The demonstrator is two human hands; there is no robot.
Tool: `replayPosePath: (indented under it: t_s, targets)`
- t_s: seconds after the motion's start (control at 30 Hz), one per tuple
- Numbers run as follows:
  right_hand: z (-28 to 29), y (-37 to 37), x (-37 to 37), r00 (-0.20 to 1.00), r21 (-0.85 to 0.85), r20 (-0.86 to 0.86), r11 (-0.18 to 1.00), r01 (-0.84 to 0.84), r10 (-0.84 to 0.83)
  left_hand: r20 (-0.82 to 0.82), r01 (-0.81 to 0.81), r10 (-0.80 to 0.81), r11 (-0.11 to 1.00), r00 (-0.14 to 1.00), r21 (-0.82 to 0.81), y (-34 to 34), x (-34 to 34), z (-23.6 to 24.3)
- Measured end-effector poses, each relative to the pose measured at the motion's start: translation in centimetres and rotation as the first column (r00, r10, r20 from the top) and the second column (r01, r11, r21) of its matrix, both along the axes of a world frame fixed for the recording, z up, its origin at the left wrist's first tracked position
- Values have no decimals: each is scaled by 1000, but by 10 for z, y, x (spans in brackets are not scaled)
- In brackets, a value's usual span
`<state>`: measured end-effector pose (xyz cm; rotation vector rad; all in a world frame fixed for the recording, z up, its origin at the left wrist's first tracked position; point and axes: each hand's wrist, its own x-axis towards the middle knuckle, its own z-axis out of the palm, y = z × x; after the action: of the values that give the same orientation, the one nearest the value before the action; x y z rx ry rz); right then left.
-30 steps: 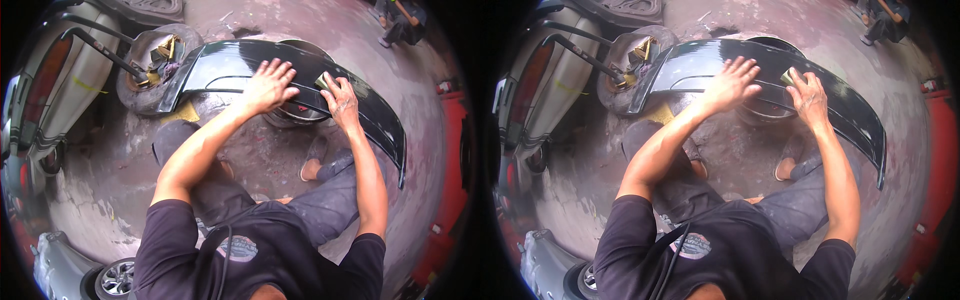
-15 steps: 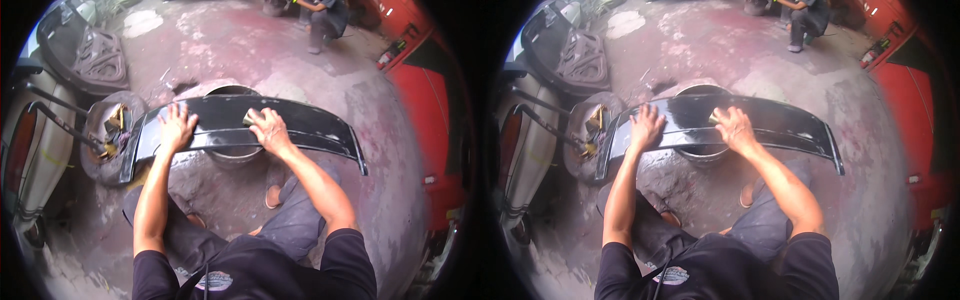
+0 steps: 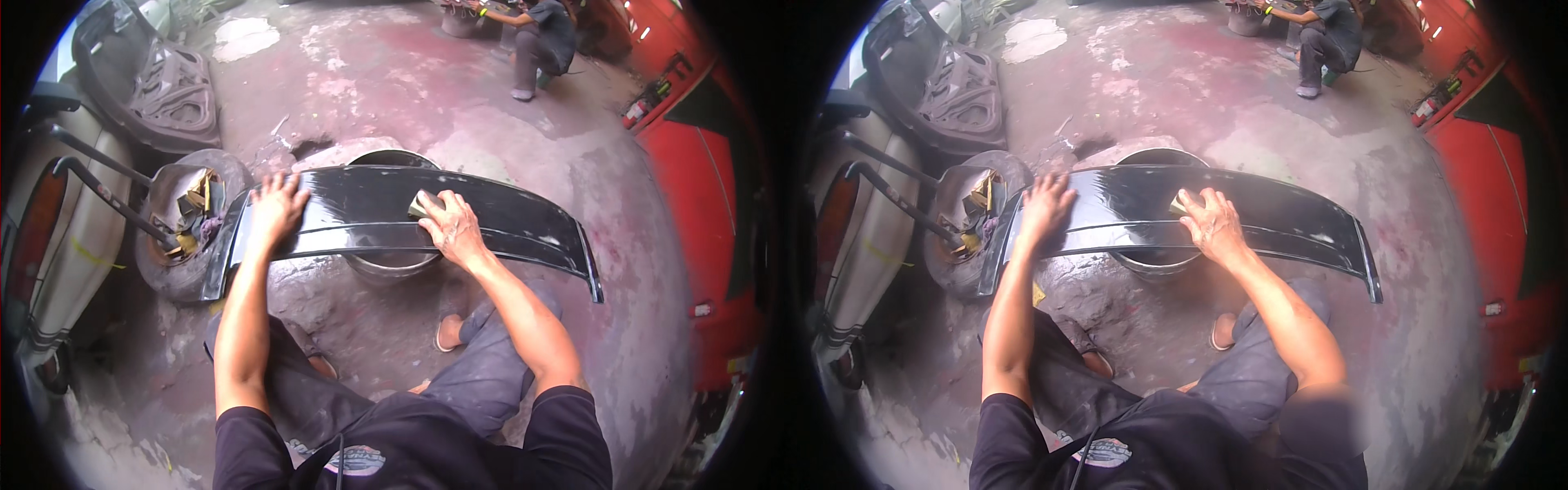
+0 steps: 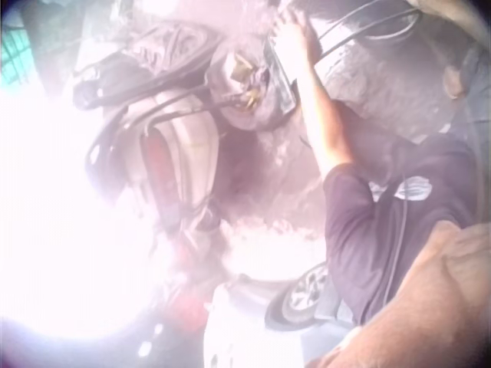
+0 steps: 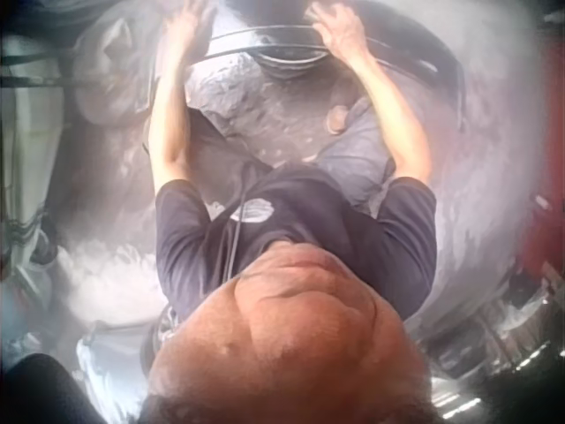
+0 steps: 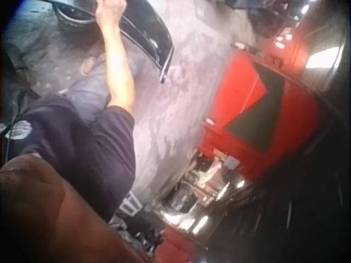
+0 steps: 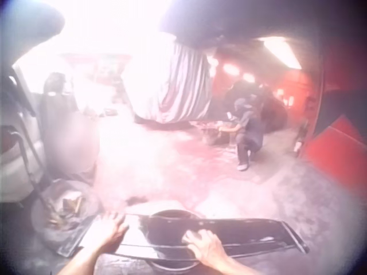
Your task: The person sits on the floor and sands a black car spoiler using a sanding block. They work on the main surface and edges, then flip the part to sand the underside and the red reflector area.
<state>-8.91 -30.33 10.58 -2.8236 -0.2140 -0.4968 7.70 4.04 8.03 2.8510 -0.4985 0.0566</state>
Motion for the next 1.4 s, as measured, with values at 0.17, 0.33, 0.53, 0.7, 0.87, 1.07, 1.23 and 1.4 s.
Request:
replayPosePath:
  t_s: [0.17,0.33,0.53,0.7,0.87,1.07,1.23,1.4]
  targets:
    - [4,0,0,999,-5,-36,1000,-5,5,-119,-276,276,961,954,19,75,18,5]
    - [0,-4,0,1000,2,-14,1000,-4,4,-350,-403,282,848,893,-345,128,11,8]
    - [-3,-11,1,1000,-24,-3,1000,0,0,-446,-336,180,893,877,-299,127,-1,20]
    - [-11,-11,12,998,-79,55,997,20,-15,-448,-372,183,846,875,-382,141,8,-6]
    - [-7,-10,8,998,-41,-12,997,60,-61,-377,-375,250,875,892,-307,136,11,-12]
    - [3,5,-15,998,-1,-49,999,-40,40,-353,-382,274,880,894,-283,136,7,-7]
    - [-6,22,-40,992,-74,83,993,-88,94,-297,-300,210,906,931,-299,129,3,-7]
    - [-25,19,-40,963,-160,245,984,-75,113,-228,-221,159,934,961,-282,123,-17,10]
